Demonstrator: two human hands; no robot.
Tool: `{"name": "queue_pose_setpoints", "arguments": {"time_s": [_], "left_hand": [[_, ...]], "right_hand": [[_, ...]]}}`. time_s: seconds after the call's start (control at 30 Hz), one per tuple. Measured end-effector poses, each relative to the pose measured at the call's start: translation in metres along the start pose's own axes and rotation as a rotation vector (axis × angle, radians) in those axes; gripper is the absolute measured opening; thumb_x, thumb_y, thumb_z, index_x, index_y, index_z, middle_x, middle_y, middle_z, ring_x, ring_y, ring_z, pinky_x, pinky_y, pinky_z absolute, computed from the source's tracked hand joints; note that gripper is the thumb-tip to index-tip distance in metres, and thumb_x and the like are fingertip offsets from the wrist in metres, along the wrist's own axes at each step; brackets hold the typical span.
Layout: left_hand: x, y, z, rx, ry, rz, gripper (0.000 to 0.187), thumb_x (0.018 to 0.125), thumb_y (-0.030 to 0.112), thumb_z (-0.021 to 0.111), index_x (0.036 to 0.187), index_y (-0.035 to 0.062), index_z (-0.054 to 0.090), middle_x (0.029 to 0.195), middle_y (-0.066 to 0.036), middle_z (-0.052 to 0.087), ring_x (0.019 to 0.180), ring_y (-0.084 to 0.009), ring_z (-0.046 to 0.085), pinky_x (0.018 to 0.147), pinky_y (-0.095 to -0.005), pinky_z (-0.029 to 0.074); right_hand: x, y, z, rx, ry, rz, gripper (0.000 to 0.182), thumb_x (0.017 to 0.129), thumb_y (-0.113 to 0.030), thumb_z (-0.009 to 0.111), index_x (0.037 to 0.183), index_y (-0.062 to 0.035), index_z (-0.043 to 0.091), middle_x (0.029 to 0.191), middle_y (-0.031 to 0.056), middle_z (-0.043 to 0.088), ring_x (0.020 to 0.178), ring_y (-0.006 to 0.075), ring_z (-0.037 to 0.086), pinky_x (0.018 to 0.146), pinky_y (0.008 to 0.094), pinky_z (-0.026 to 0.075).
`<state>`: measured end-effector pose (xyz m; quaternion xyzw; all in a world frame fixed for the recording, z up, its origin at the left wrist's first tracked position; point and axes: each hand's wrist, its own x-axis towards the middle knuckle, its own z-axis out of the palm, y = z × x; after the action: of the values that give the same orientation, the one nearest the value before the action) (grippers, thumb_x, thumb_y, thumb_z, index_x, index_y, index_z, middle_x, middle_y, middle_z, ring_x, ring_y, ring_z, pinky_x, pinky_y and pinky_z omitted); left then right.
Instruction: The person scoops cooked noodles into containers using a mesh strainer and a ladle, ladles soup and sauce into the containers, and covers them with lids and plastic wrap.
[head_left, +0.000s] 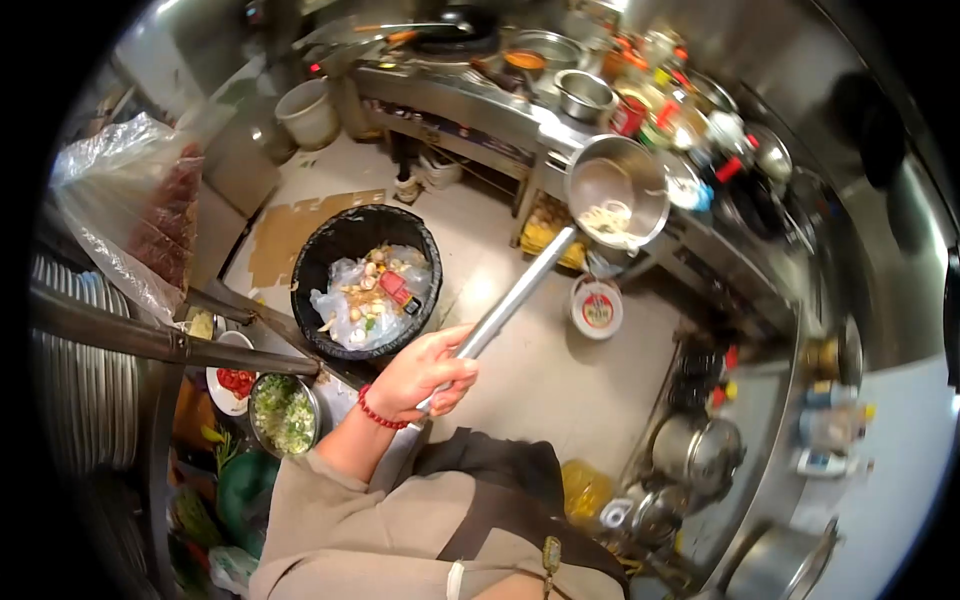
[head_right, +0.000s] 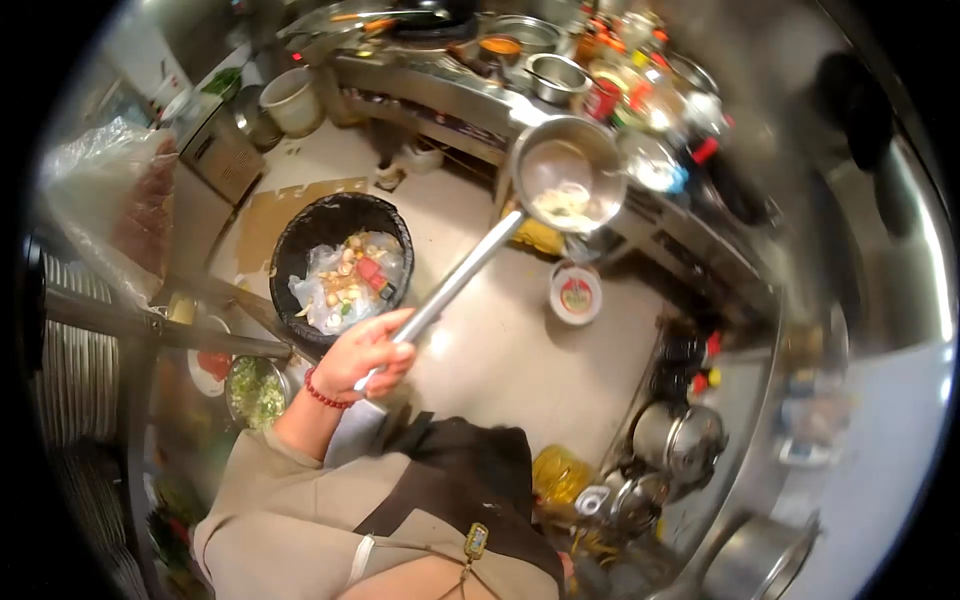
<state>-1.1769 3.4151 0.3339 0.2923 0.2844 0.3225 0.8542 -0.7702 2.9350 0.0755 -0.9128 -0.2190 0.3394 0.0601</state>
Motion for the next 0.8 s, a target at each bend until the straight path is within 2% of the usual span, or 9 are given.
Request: {"name": "queue_pose_setpoints", "arguments": {"time_s": [0.1,0.17,0.23,0.3,0.33,0.4,0.53,0.63,0.8], "left_hand": [[0.012,0.024,-0.017,-0.108,0.22,0.162,0.051,0.09,0.002,0.05,0.138,0.0021,0.031,0.062,0.0,0.043,0.039,-0.004,0.038,0.033,-0.0179,0.029],[0.024,0.035,-0.037,-0.158,0.348,0.285,0.051,0.09,0.003,0.05,0.138,0.0017,0.031,0.065,-0.001,0.042,0.039,-0.0045,0.037,0.033,-0.0177,0.03],[0.032,0.042,-0.044,-0.181,0.468,0.385,0.05,0.091,0.004,0.049,0.137,0.0013,0.031,0.066,-0.002,0.041,0.04,-0.0045,0.036,0.033,-0.0175,0.03],[0.046,0.054,-0.052,-0.188,0.57,0.494,0.047,0.092,0.005,0.044,0.137,-0.0001,0.031,0.068,-0.003,0.041,0.04,-0.004,0.035,0.033,-0.0171,0.03],[0.052,0.063,-0.051,-0.228,0.651,0.525,0.042,0.094,0.004,0.04,0.136,0.003,0.034,0.066,-0.001,0.04,0.038,-0.0037,0.034,0.033,-0.0173,0.028],[0.065,0.081,-0.043,-0.263,0.786,0.62,0.043,0.094,0.004,0.039,0.137,0.0,0.032,0.066,-0.001,0.04,0.038,-0.0034,0.033,0.033,-0.0175,0.028],[0.081,0.113,-0.052,-0.301,0.945,0.762,0.046,0.094,0.006,0.041,0.138,-0.0017,0.031,0.066,-0.002,0.041,0.037,-0.0037,0.033,0.032,-0.0177,0.028],[0.091,0.141,-0.081,-0.399,1.002,0.83,0.046,0.093,0.005,0.042,0.137,-0.0008,0.032,0.066,-0.003,0.042,0.038,-0.0041,0.034,0.031,-0.0179,0.027],[0.109,0.187,-0.164,-0.533,0.918,0.936,0.039,0.093,0.002,0.042,0.131,-0.0005,0.041,0.067,0.0,0.039,0.042,-0.0041,0.033,0.035,-0.0182,0.027]], "right_hand": [[0.102,-0.037,-0.041,-0.113,-0.034,-0.243,0.014,0.073,-0.012,0.058,0.074,-0.0031,0.068,0.07,0.0157,0.065,0.068,0.0338,0.064,0.064,0.0408,0.05],[0.178,-0.123,-0.066,-0.355,0.205,-0.465,0.014,0.072,-0.016,0.061,0.066,-0.0041,0.066,0.062,0.0184,0.062,0.061,0.0366,0.063,0.057,0.0444,0.049],[0.241,-0.243,-0.102,-0.255,0.103,-0.676,0.021,0.078,-0.016,0.058,0.063,-0.0007,0.058,0.063,0.022,0.059,0.059,0.0392,0.059,0.052,0.0464,0.045],[0.339,-0.341,-0.087,-0.407,0.124,-0.656,0.022,0.084,-0.021,0.055,0.083,-0.0014,0.067,0.078,0.0228,0.063,0.074,0.0399,0.062,0.067,0.044,0.049],[0.287,-0.472,-0.121,-0.378,-0.073,-0.542,0.022,0.084,-0.02,0.054,0.083,-0.0015,0.066,0.083,0.0237,0.063,0.079,0.0402,0.061,0.07,0.0442,0.049],[0.357,-0.563,-0.082,-0.32,-0.061,-0.894,0.019,0.082,-0.015,0.054,0.09,-0.0024,0.065,0.088,0.0231,0.064,0.084,0.0389,0.061,0.075,0.0423,0.049],[0.331,-0.78,-0.026,-0.311,-0.304,-1.354,0.022,0.076,-0.007,0.055,0.096,-0.0042,0.064,0.09,0.0194,0.064,0.086,0.0359,0.062,0.077,0.0398,0.05],[0.295,-0.89,0.018,-0.327,-0.59,-1.506,0.022,0.074,-0.003,0.056,0.095,-0.0037,0.063,0.087,0.0176,0.063,0.082,0.0349,0.061,0.075,0.0412,0.05],[0.284,-0.974,0.06,-0.374,-0.599,-1.626,0.019,0.074,-0.002,0.057,0.092,-0.0038,0.064,0.081,0.0167,0.064,0.073,0.0309,0.063,0.066,0.0363,0.051]]}}
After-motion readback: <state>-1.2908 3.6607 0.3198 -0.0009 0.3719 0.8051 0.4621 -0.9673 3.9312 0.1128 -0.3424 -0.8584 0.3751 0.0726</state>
